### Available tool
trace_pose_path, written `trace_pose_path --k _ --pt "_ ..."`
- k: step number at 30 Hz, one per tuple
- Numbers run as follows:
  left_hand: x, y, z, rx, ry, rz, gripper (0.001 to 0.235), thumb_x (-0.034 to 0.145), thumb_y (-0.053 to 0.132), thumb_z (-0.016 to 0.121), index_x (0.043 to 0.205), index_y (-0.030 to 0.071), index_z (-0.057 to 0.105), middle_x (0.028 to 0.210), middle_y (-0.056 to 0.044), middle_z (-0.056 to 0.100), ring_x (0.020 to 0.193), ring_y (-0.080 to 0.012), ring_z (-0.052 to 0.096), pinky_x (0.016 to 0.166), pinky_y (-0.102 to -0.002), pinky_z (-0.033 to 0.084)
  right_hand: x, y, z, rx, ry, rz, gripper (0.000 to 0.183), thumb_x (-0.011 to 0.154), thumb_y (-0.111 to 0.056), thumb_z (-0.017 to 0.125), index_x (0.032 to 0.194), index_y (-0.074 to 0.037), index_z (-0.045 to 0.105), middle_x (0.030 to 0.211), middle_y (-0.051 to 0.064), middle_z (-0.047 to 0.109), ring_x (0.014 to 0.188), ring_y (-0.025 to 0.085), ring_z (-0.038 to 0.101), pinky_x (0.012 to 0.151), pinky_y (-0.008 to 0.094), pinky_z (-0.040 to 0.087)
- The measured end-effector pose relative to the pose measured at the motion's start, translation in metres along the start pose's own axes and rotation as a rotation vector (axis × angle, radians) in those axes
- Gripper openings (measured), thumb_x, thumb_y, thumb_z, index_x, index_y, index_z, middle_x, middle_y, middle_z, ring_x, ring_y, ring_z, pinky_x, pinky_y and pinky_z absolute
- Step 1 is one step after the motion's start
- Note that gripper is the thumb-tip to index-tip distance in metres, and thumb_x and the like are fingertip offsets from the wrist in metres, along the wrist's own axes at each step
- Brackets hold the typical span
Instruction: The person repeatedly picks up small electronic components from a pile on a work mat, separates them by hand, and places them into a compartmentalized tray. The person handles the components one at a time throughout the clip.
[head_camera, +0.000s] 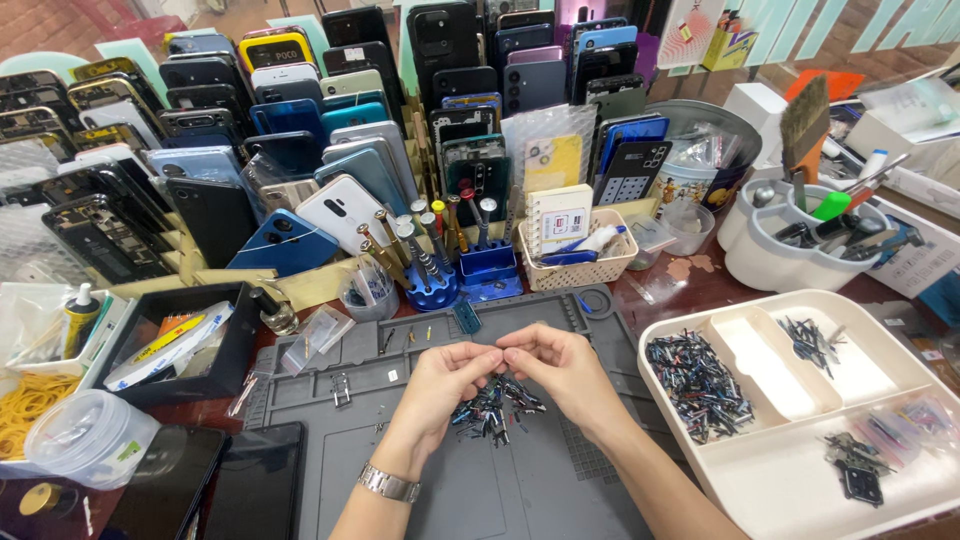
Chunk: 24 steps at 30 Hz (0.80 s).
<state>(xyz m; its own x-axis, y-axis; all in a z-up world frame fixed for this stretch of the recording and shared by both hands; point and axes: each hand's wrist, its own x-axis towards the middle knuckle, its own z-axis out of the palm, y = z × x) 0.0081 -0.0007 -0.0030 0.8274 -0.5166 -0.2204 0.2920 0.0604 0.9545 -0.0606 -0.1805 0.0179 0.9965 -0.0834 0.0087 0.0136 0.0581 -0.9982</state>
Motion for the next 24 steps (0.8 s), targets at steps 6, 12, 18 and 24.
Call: trace_pose_path --k 6,12,18,24 --pt "0.002 0.005 0.035 -0.23 -0.081 -0.014 0.018 0.093 0.018 0.072 0.099 0.001 0.076 0.086 0.001 0.073 0.069 -0.0023 0.054 0.059 -0.017 0.042 -0.013 -0.014 -0.019 -0.031 0.081 -0.113 0.017 0.093 -0.012 0.068 0.105 0.001 0.07 0.091 0.004 0.075 0.085 0.01 0.07 0.077 0.025 0.055" --pt "0.023 0.012 0.114 0.02 -0.206 0.121 0.019 0.091 0.021 0.076 0.098 0.003 0.075 0.084 0.002 0.07 0.071 -0.0036 0.058 0.061 -0.019 0.044 -0.053 -0.039 -0.094 -0.237 0.229 -0.071 0.018 0.095 -0.015 0.065 0.104 0.0 0.07 0.088 0.003 0.072 0.082 0.01 0.068 0.076 0.026 0.056" --pt "0.025 0.007 0.188 0.622 -0.082 0.404 0.016 0.085 0.023 0.077 0.091 0.008 0.077 0.08 -0.008 0.068 0.076 -0.0193 0.06 0.07 -0.034 0.048 -0.082 -0.054 -0.15 -0.786 0.418 -0.014 0.016 0.087 -0.014 0.07 0.096 -0.001 0.072 0.08 0.009 0.077 0.071 0.016 0.072 0.069 0.03 0.057" --pt "0.011 0.0 0.21 0.852 0.022 0.701 0.013 0.08 0.018 0.076 0.089 0.008 0.079 0.102 -0.009 0.064 0.106 -0.0294 0.055 0.092 -0.042 0.043 -0.096 -0.054 -0.151 -1.15 0.419 -0.057 0.014 0.088 -0.015 0.071 0.098 -0.007 0.078 0.093 0.015 0.075 0.085 0.032 0.07 0.079 0.043 0.054"
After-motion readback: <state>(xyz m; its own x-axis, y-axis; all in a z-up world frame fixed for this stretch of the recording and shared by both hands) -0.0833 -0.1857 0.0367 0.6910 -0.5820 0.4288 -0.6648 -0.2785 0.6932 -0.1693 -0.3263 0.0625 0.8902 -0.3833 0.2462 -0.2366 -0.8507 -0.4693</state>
